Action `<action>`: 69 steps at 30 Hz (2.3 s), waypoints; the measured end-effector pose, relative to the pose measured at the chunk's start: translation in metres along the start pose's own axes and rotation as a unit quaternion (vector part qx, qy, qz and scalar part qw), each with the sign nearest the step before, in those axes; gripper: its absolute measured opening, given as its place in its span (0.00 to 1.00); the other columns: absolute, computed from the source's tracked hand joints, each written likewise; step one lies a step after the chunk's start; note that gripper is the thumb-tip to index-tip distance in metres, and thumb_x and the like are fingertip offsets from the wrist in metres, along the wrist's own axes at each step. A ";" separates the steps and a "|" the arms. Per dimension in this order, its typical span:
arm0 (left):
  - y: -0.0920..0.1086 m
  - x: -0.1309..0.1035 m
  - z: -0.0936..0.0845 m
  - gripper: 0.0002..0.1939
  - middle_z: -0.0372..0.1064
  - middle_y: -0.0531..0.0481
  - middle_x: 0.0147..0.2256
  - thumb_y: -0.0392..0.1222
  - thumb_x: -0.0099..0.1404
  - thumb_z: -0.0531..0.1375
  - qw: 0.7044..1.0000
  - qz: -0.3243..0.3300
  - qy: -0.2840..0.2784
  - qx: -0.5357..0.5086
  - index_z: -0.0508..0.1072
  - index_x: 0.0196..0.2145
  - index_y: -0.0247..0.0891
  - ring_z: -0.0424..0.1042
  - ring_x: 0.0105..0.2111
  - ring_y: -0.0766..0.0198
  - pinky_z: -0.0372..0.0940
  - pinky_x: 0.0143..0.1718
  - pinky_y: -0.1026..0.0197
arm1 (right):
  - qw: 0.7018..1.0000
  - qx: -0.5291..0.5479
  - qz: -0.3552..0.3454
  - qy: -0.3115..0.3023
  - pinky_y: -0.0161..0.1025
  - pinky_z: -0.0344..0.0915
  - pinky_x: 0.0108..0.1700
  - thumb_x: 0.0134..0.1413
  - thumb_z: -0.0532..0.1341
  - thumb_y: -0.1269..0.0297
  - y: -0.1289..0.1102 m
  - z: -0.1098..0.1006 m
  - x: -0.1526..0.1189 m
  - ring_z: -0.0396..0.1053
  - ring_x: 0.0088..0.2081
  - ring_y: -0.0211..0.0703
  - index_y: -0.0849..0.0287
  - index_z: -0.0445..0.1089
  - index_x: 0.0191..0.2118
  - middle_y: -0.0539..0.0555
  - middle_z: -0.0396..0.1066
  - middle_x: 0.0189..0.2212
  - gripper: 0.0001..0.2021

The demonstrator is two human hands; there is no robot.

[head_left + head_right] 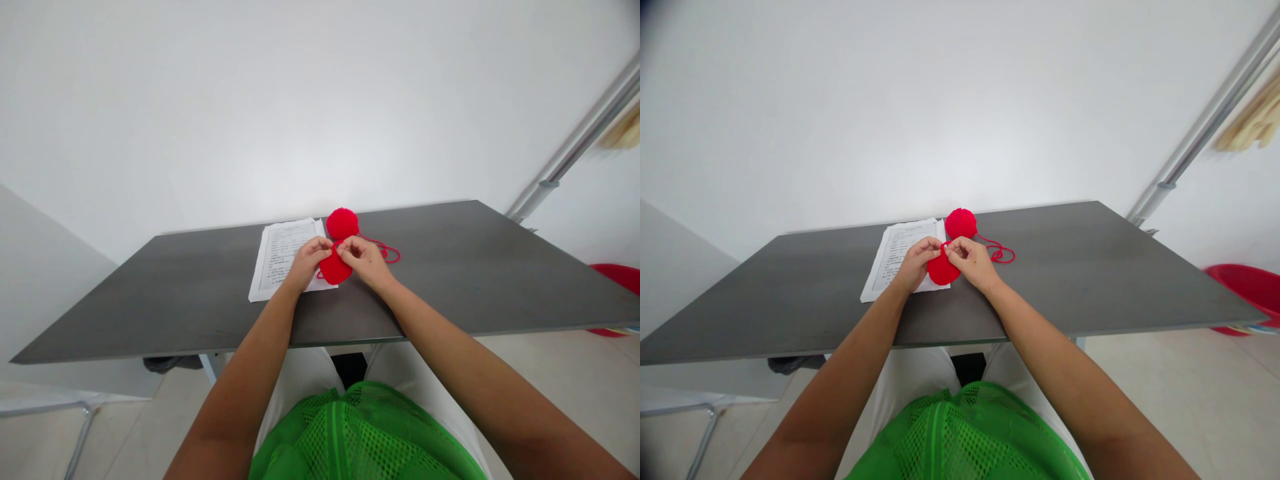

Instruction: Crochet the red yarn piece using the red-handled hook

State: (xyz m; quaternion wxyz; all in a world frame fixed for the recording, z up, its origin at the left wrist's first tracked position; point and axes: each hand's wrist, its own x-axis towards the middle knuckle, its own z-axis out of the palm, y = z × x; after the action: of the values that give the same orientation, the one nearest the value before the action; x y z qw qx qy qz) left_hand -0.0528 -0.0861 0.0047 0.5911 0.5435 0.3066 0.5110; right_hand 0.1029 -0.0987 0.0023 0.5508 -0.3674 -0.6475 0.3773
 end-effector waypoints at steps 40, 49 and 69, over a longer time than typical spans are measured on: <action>0.009 -0.005 0.002 0.14 0.70 0.53 0.29 0.43 0.48 0.70 0.996 0.059 -0.010 -0.067 0.68 0.24 0.37 0.67 0.28 0.69 0.61 0.32 0.64 | 0.931 -0.221 -0.285 0.051 0.42 0.64 0.36 0.57 0.56 0.69 -0.014 0.000 -0.010 0.66 0.31 0.43 0.55 0.66 0.30 0.53 0.69 0.27 0.06; 0.013 -0.007 0.002 0.16 0.70 0.53 0.28 0.45 0.46 0.71 0.996 0.042 -0.017 -0.083 0.67 0.23 0.37 0.66 0.27 0.68 0.61 0.31 0.64 | 0.908 -0.235 -0.342 0.047 0.43 0.65 0.36 0.59 0.57 0.70 -0.014 0.001 -0.011 0.66 0.32 0.44 0.55 0.66 0.32 0.54 0.70 0.28 0.05; 0.010 -0.006 -0.001 0.13 0.71 0.53 0.28 0.41 0.48 0.70 0.989 0.027 -0.047 -0.134 0.69 0.25 0.36 0.68 0.28 0.69 0.62 0.31 0.66 | 0.908 -0.196 -0.369 0.039 0.42 0.65 0.35 0.58 0.57 0.74 -0.017 0.002 -0.012 0.66 0.31 0.43 0.57 0.66 0.34 0.55 0.69 0.28 0.05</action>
State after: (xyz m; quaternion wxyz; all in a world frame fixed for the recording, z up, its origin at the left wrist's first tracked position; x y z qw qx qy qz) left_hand -0.0587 -0.0925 0.0129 0.6586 0.4908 0.1919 0.5371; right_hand 0.1011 -0.1166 0.0118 0.5924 -0.2170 -0.7758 -0.0016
